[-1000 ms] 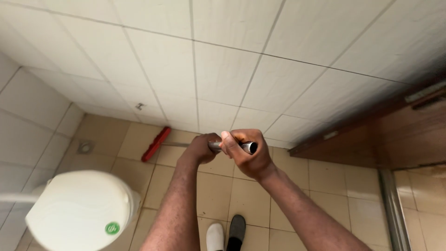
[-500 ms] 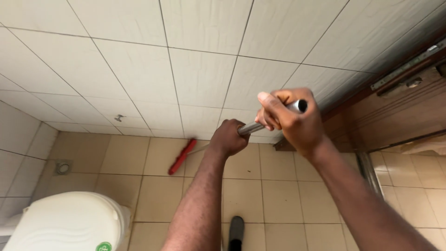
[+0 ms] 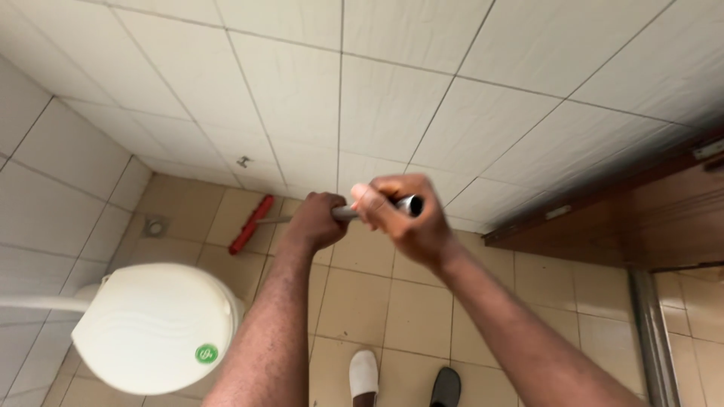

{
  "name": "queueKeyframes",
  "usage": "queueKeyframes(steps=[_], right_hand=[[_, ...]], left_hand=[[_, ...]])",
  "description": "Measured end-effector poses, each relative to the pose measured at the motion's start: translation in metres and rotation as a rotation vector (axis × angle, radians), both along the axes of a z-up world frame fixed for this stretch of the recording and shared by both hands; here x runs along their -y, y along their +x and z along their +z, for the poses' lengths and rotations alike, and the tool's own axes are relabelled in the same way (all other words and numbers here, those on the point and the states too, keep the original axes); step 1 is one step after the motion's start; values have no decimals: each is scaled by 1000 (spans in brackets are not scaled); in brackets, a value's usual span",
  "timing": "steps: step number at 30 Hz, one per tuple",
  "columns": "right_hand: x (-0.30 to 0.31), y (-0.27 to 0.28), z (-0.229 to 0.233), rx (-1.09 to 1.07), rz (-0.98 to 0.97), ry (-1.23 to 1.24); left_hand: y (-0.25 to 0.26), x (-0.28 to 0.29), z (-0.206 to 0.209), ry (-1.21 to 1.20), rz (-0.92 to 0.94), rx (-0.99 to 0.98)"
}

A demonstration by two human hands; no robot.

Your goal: The person is attempting to assemble or fix a mop handle in a bathroom.

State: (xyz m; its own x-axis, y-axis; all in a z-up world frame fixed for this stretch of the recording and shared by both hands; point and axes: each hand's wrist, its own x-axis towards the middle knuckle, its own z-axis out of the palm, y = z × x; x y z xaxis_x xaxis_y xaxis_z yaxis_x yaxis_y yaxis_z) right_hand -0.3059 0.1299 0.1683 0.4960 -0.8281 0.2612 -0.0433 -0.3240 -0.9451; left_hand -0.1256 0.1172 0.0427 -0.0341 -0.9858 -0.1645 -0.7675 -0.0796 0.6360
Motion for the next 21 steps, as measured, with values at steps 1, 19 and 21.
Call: queueKeyframes(steps=[1, 19, 21], right_hand=[[-6, 6, -12, 2, 10, 8], [-14, -105, -10, -151, 27, 112], [-7, -133, 3, -165, 32, 90]], left_hand=[[7, -9, -6, 8, 10, 2], [-113, -19, -67, -53, -33, -12], [-145, -18, -49, -20, 18, -124]])
